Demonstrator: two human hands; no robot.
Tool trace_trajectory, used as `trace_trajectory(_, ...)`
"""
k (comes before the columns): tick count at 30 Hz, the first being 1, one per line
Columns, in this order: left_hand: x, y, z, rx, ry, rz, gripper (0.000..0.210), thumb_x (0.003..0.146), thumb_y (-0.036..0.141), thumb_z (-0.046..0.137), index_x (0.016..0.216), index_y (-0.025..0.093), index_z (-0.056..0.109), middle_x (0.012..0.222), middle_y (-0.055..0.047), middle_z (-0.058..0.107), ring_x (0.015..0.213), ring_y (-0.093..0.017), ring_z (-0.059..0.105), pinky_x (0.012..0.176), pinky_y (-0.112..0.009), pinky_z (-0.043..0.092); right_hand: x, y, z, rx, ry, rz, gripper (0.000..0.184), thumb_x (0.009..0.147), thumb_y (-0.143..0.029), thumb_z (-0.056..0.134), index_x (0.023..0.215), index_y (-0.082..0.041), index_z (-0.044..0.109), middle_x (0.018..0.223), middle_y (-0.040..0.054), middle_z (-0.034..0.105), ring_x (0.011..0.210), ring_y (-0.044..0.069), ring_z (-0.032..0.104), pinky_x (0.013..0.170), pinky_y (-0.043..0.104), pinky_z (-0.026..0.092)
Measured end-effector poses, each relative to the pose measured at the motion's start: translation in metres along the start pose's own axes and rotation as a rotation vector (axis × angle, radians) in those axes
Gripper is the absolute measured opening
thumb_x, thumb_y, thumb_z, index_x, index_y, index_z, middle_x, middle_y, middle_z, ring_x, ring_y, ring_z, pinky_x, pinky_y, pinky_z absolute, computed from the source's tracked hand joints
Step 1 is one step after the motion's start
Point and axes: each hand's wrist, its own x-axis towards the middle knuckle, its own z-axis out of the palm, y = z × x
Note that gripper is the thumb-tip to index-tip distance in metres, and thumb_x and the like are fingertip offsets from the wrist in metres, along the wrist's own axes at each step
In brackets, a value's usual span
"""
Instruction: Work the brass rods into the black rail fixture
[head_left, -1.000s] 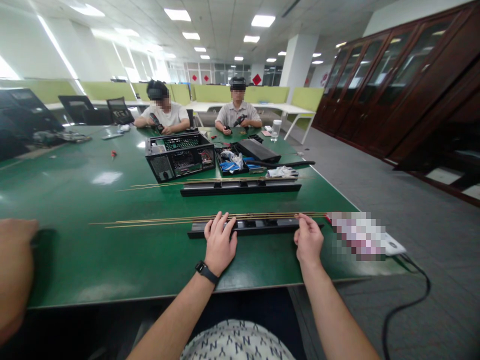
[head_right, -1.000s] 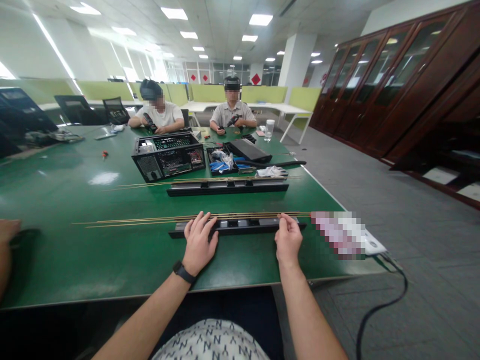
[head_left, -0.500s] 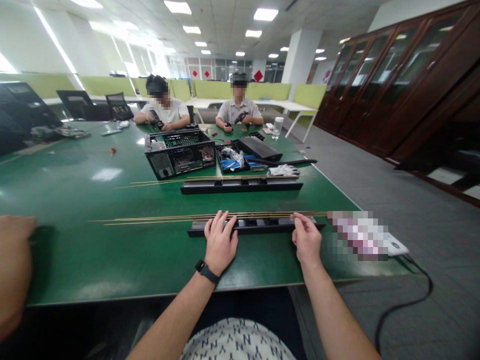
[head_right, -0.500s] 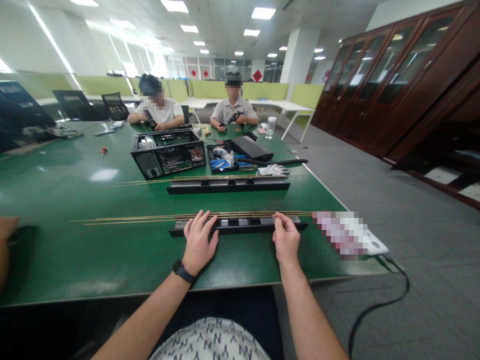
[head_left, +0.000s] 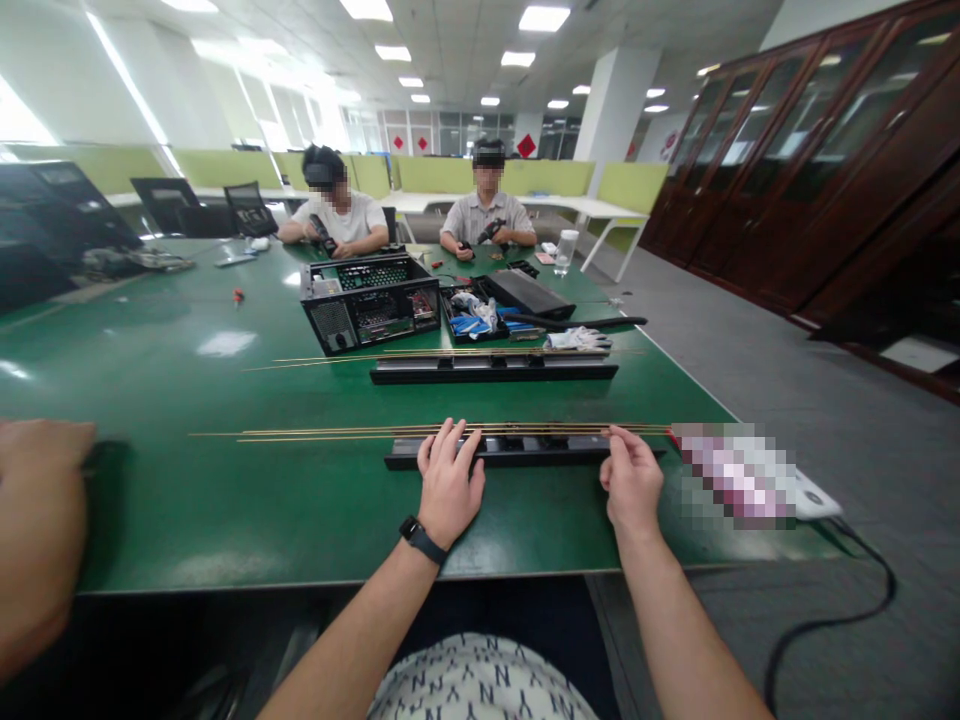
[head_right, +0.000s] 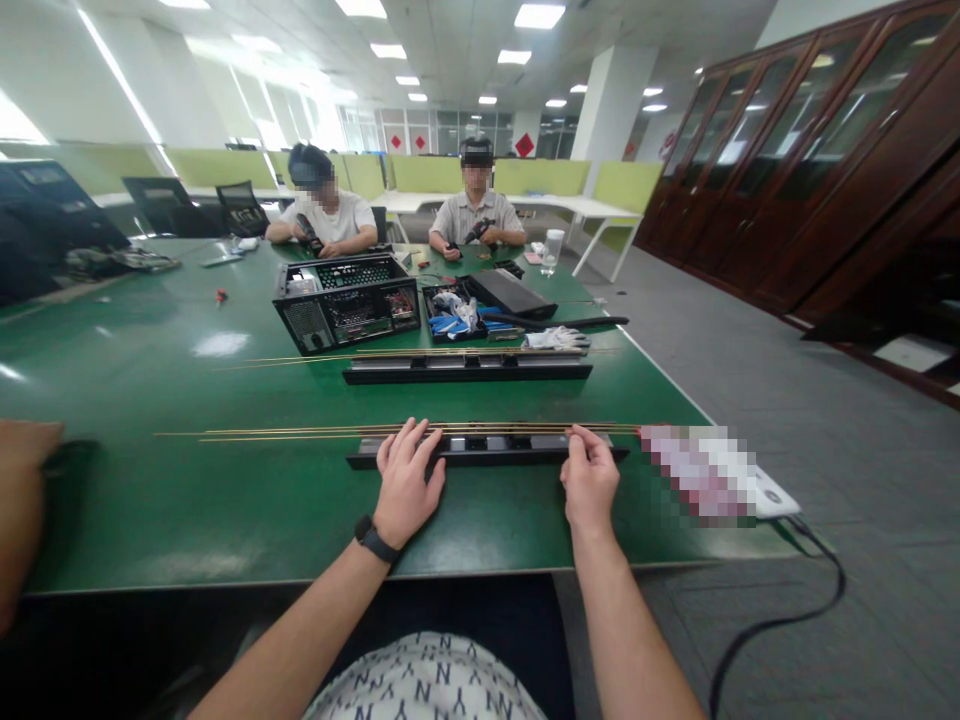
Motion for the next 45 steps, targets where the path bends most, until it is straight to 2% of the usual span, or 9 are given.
trace_trajectory(3, 0.0, 0.001, -0.001, 0.006, -0.014, -0.006, 0.042, 0.098, 0.023, 0.054, 0.139, 0.026, 0.058, 0.151, -0.011, 0.055, 0.149, -0.031, 0.041, 0.121, -0.054, 0.028, 0.0, -0.001, 0.001, 0.01, -0.014, -0.003, 0.033, 0.085, -0.042, 0.072, 0.107, -0.017, 0.072, 0.104, 0.0089, 0.072, 0.039, 0.003, 0.044, 0.031, 0.02, 0.029)
trace_trajectory(11, 0.0, 0.001, -0.001, 0.012, -0.026, -0.009, 0.044, 0.097, 0.023, 0.056, 0.14, 0.026, 0.057, 0.152, -0.011, 0.054, 0.15, -0.031, 0.039, 0.121, -0.055, 0.028, 0.006, -0.001, 0.0, 0.082, 0.116, -0.037, 0.028, 0.085, -0.038, 0.072, 0.104, -0.017, 0.07, 0.104, 0.0064, 0.071, 0.036, 0.003, 0.044, 0.028, 0.019, 0.027)
trace_trajectory(19, 0.0, 0.001, 0.0, 0.019, -0.024, -0.016, 0.045, 0.096, 0.023, 0.058, 0.14, 0.027, 0.057, 0.152, -0.01, 0.054, 0.15, -0.03, 0.039, 0.121, -0.056, 0.028, 0.0, -0.004, 0.001, 0.056, -0.035, 0.004, 0.032, 0.084, -0.04, 0.075, 0.103, -0.015, 0.075, 0.09, 0.0065, 0.072, 0.036, 0.004, 0.043, 0.029, 0.019, 0.026)
trace_trajectory(25, -0.001, 0.002, 0.001, 0.021, -0.007, -0.017, 0.044, 0.094, 0.021, 0.06, 0.138, 0.027, 0.058, 0.152, -0.009, 0.055, 0.149, -0.029, 0.04, 0.122, -0.054, 0.026, -0.003, -0.003, 0.0, 0.061, -0.162, 0.026, 0.03, 0.087, -0.038, 0.075, 0.108, -0.017, 0.077, 0.101, 0.0097, 0.074, 0.038, 0.004, 0.044, 0.03, 0.019, 0.028)
trace_trajectory(31, -0.001, 0.001, 0.001, 0.026, 0.012, -0.016, 0.045, 0.093, 0.02, 0.061, 0.138, 0.027, 0.059, 0.151, -0.011, 0.055, 0.149, -0.031, 0.04, 0.121, -0.056, 0.026, -0.004, -0.003, -0.001, 0.055, -0.184, 0.028, 0.028, 0.088, -0.037, 0.074, 0.109, -0.017, 0.077, 0.099, 0.0088, 0.074, 0.037, 0.004, 0.044, 0.031, 0.019, 0.027)
trace_trajectory(37, -0.001, 0.0, 0.001, 0.032, 0.057, -0.048, 0.043, 0.092, 0.02, 0.061, 0.134, 0.026, 0.062, 0.153, -0.012, 0.052, 0.15, -0.033, 0.038, 0.12, -0.056, 0.028, -0.002, -0.004, 0.001, 0.049, -0.118, 0.012, 0.031, 0.088, -0.039, 0.074, 0.108, -0.016, 0.075, 0.095, 0.0079, 0.073, 0.036, 0.004, 0.044, 0.03, 0.019, 0.027)
trace_trajectory(45, -0.001, -0.001, 0.003, 0.025, 0.071, -0.065, 0.041, 0.092, 0.02, 0.061, 0.133, 0.025, 0.063, 0.152, -0.013, 0.053, 0.15, -0.032, 0.038, 0.12, -0.056, 0.028, 0.007, -0.005, 0.0, 0.099, 0.138, -0.017, 0.036, 0.084, -0.046, 0.074, 0.105, -0.016, 0.071, 0.093, 0.0035, 0.071, 0.035, 0.003, 0.045, 0.027, 0.018, 0.027)
